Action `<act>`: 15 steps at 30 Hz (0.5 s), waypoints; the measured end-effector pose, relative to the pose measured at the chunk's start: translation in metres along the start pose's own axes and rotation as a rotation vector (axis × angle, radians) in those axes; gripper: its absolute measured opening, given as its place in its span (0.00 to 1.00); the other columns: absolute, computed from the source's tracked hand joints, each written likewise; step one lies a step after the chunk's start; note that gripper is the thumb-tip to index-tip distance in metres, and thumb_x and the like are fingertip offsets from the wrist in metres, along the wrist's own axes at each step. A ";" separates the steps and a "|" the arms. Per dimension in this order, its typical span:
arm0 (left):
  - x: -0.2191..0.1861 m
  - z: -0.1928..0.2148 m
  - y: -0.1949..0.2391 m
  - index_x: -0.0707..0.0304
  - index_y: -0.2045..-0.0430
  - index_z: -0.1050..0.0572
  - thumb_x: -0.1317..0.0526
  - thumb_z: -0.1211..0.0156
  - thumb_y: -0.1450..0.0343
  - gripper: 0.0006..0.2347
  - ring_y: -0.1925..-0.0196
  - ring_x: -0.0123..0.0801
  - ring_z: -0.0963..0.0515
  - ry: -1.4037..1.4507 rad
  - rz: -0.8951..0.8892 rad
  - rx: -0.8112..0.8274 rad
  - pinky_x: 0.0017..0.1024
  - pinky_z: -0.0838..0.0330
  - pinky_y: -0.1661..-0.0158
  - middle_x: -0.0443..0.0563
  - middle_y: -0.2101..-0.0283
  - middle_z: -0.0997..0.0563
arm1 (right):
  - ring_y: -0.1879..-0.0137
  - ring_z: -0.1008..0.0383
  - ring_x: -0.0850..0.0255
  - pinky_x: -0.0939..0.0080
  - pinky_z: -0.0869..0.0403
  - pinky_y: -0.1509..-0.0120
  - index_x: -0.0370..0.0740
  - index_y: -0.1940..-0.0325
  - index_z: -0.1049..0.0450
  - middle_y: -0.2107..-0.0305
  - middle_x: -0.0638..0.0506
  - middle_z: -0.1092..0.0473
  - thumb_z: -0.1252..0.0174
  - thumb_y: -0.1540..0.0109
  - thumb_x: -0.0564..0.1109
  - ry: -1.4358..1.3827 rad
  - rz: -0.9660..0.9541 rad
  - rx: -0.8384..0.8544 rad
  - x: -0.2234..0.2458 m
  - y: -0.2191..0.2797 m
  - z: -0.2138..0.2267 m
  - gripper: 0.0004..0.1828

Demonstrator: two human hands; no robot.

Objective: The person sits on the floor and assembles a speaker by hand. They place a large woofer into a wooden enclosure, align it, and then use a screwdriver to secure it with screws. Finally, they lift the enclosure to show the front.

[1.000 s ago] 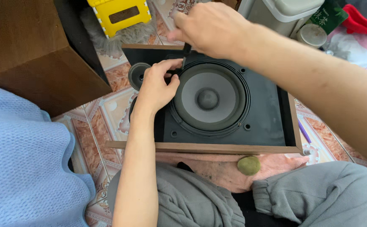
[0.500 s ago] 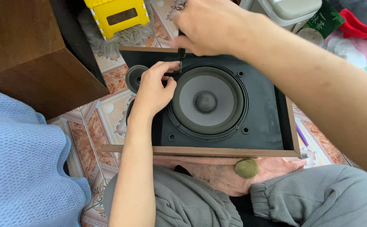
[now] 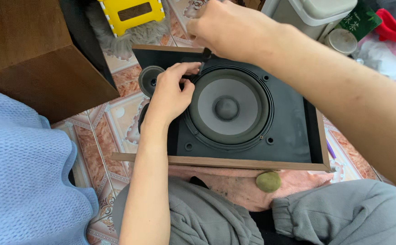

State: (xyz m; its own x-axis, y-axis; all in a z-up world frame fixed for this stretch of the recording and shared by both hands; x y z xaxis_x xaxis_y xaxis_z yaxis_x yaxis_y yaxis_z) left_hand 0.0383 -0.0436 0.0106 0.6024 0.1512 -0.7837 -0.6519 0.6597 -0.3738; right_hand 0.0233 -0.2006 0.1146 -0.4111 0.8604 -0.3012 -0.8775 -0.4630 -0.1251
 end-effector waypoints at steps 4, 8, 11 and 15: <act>-0.003 0.001 0.000 0.66 0.41 0.16 0.77 0.55 0.32 0.26 0.42 0.40 0.10 -0.004 0.017 0.006 0.33 0.18 0.40 0.57 0.47 0.10 | 0.58 0.14 0.23 0.28 0.17 0.67 0.35 0.36 0.18 0.57 0.27 0.20 0.38 0.23 0.42 -0.046 -0.173 0.098 -0.009 -0.007 -0.007 0.13; 0.003 -0.003 -0.002 0.65 0.43 0.16 0.77 0.53 0.33 0.25 0.44 0.41 0.09 -0.033 -0.048 -0.011 0.36 0.19 0.39 0.57 0.48 0.09 | 0.56 0.19 0.33 0.36 0.24 0.46 0.36 0.39 0.23 0.56 0.33 0.31 0.43 0.21 0.51 -0.380 0.055 0.110 -0.009 0.000 0.002 0.16; 0.000 0.000 0.000 0.65 0.42 0.16 0.76 0.53 0.33 0.26 0.43 0.41 0.09 -0.047 -0.035 -0.011 0.37 0.21 0.38 0.56 0.47 0.09 | 0.44 0.19 0.42 0.43 0.24 0.34 0.40 0.36 0.20 0.45 0.41 0.29 0.42 0.25 0.39 -0.434 0.171 0.076 -0.001 0.002 -0.001 0.14; -0.002 0.001 0.001 0.63 0.41 0.16 0.76 0.54 0.33 0.26 0.43 0.42 0.09 -0.019 0.004 -0.004 0.36 0.20 0.40 0.56 0.48 0.09 | 0.51 0.19 0.35 0.37 0.24 0.47 0.34 0.46 0.21 0.60 0.38 0.23 0.36 0.23 0.41 -0.241 0.019 0.007 -0.002 0.004 0.003 0.06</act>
State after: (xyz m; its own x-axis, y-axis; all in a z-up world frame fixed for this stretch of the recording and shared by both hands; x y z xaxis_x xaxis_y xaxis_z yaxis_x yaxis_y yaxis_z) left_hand 0.0370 -0.0427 0.0119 0.6080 0.1680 -0.7759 -0.6566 0.6559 -0.3724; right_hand 0.0202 -0.2036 0.1174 -0.4743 0.8776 -0.0691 -0.8701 -0.4793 -0.1150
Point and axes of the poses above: each hand's wrist, its own y-axis away from the middle knuckle, its own z-axis out of the back of the hand, x = y × z, the point moved 6 cm from there along -y, towards the middle knuckle
